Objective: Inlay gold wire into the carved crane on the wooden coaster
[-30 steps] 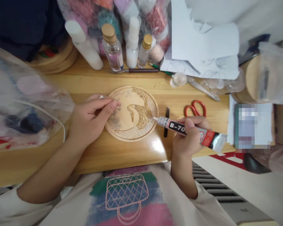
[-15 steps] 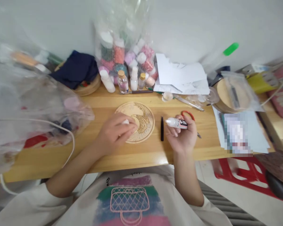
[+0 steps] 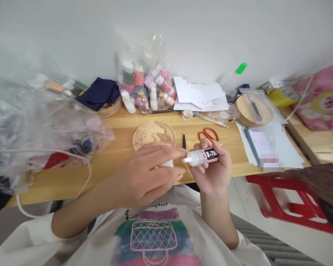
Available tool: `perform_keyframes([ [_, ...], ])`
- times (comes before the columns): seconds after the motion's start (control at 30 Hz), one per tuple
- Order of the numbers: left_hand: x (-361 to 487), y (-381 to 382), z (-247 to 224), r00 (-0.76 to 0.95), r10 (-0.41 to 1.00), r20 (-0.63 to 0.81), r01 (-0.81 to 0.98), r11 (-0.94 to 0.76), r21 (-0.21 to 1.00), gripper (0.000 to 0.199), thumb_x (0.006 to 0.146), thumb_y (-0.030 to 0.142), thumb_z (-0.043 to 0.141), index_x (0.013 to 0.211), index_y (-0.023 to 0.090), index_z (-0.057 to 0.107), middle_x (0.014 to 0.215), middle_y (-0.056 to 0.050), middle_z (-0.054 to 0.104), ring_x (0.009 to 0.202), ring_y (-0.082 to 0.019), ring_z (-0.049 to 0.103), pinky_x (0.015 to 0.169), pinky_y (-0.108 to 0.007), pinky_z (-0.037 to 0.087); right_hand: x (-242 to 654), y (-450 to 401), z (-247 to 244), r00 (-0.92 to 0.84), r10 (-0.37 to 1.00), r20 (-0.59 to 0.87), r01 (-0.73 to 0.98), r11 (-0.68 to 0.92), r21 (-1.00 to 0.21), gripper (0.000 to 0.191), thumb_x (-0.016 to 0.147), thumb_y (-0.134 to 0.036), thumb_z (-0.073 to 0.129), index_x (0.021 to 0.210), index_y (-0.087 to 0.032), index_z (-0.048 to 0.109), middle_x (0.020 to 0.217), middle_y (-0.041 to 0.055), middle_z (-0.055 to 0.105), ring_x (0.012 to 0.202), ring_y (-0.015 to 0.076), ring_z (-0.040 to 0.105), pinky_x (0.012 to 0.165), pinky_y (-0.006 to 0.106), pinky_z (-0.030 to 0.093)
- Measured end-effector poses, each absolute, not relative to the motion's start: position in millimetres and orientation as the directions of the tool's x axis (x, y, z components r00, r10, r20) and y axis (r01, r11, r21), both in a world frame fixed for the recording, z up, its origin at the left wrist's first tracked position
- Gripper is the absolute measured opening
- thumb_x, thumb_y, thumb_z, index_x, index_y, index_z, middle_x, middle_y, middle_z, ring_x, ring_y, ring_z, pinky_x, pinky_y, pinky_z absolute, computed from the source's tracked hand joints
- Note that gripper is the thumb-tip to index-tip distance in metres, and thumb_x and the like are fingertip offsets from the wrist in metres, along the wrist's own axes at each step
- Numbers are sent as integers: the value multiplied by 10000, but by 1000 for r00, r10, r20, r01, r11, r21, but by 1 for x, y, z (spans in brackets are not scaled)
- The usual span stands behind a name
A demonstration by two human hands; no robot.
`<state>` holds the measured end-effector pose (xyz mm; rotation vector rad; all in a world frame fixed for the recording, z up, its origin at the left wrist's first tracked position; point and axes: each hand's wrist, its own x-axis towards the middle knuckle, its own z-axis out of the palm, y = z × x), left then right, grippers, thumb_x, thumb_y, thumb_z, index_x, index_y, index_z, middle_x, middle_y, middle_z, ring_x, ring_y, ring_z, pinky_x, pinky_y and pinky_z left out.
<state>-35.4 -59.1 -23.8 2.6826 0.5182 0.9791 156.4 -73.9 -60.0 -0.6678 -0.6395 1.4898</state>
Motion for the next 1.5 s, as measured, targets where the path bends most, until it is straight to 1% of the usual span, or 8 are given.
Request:
perform_keyframes([
  [0.17,-36,-66,-29,683,420,597,235,-901,365,186,994,193,464,1005,214,648,1207,-81,687,1119,-179,627,1008,-368,523,156,-82,-57,34,999,-13,-672,13,-740,227,785,-389,638,658,-211,576,442,-97,316,362,52,180,306,147,229],
  [0.33,-35,-70,-28,681,410,607,239,-908,344,190,989,197,463,1009,212,652,1199,-81,683,1108,-194,631,991,-382,534,157,-86,-57,58,998,4,-668,42,-743,215,785,-382,642,672,-209,579,491,-87,368,369,47,205,312,148,245],
  [0.47,-35,-72,-26,681,399,615,243,-914,323,192,1004,197,442,995,220,632,1195,-91,678,1111,-186,623,1012,-378,514,156,-87,-59,56,998,23,-650,54,-758,210,816,-390,607,696,-220,582,474,-86,345,374,63,238,319,155,259],
  [0.83,-35,-69,-10,719,324,614,255,-946,200,243,971,138,486,799,142,658,1081,-138,721,1005,-188,677,972,-347,546,151,-91,-56,99,994,-37,-707,44,-706,223,790,-366,673,654,-193,636,459,-72,400,365,33,294,345,117,317],
  [1.03,-35,-69,-18,681,345,646,247,-939,241,217,990,160,462,860,176,635,1122,-94,708,1067,-162,643,1006,-328,524,150,-89,-56,68,996,-64,-750,8,-662,205,763,-361,699,643,-200,656,442,-74,410,358,34,287,344,115,326],
  [1.17,-36,-69,-19,681,355,641,248,-935,253,211,992,157,453,893,171,638,1128,-99,705,1063,-161,643,995,-332,528,150,-89,-57,70,996,-63,-759,12,-651,194,759,-353,702,649,-201,653,470,-74,424,365,33,282,340,116,321],
  [1.33,-36,-69,-13,714,350,606,267,-937,226,226,981,155,466,847,176,647,1090,-104,728,1005,-167,674,939,-328,558,150,-89,-58,86,995,-45,-737,33,-676,201,780,-350,673,655,-198,630,490,-74,417,368,31,266,335,118,305],
  [1.5,-36,-68,-12,726,354,590,293,-935,201,253,983,146,464,825,155,661,1092,-112,730,1006,-176,678,956,-345,551,151,-89,-59,104,994,-20,-689,57,-722,218,799,-377,650,664,-209,622,464,-76,393,368,44,304,349,139,305],
])
